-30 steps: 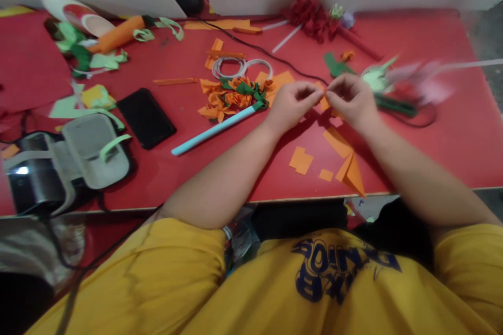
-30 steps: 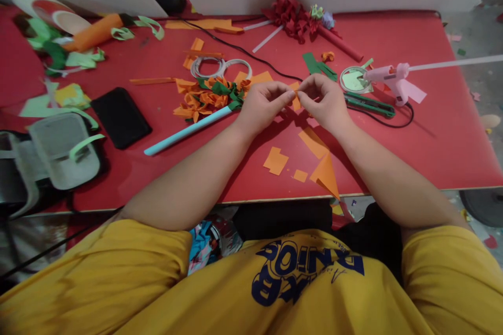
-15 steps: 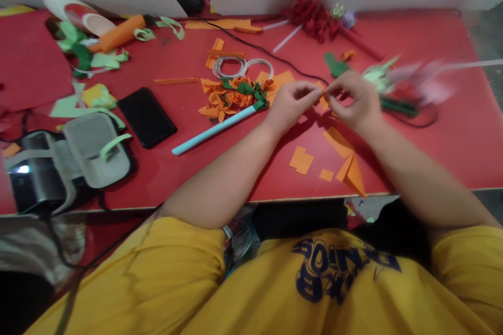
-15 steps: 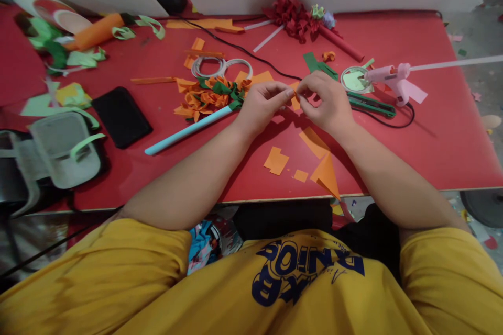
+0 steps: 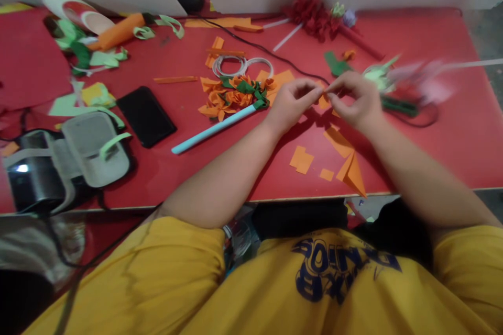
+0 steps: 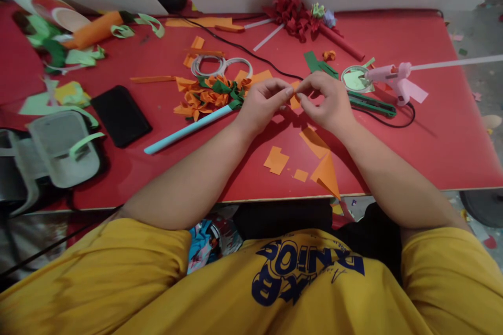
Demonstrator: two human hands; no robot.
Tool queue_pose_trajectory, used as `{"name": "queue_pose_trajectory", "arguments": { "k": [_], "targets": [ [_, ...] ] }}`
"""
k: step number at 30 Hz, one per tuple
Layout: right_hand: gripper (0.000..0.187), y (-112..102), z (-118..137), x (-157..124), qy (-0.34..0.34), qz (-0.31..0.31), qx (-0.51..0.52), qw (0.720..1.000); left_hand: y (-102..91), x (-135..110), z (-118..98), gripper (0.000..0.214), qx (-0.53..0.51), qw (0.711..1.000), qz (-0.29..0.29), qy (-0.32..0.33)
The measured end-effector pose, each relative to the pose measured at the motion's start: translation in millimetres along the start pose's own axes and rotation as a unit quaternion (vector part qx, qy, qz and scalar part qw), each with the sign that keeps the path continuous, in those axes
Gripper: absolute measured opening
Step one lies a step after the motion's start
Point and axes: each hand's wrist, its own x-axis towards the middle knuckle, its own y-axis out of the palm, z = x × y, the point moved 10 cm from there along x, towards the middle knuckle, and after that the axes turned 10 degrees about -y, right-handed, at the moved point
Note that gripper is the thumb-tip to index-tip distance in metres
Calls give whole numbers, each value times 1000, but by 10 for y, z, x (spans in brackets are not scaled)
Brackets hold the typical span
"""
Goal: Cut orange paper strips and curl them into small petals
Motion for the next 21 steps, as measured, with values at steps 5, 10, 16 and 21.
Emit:
{"name": "queue_pose_trajectory", "arguments": {
  "k": [5, 10, 16, 21],
  "targets": [
    [16, 39, -150, -35, 48, -21, 54, 997, 0, -2, -28, 52, 13, 1000, -5, 7],
    [30, 131, -327, -87, 87, -21, 122, 988, 14, 1, -36, 52, 22, 1000, 0, 17],
    [31, 179, -403, -102, 130, -9, 172, 976, -8, 13, -17, 50, 19, 1000, -1, 22],
    [32, 173, -394, -84, 144, -3, 192, 971, -28, -1, -53, 47, 51, 998, -9, 30]
  ]
}}
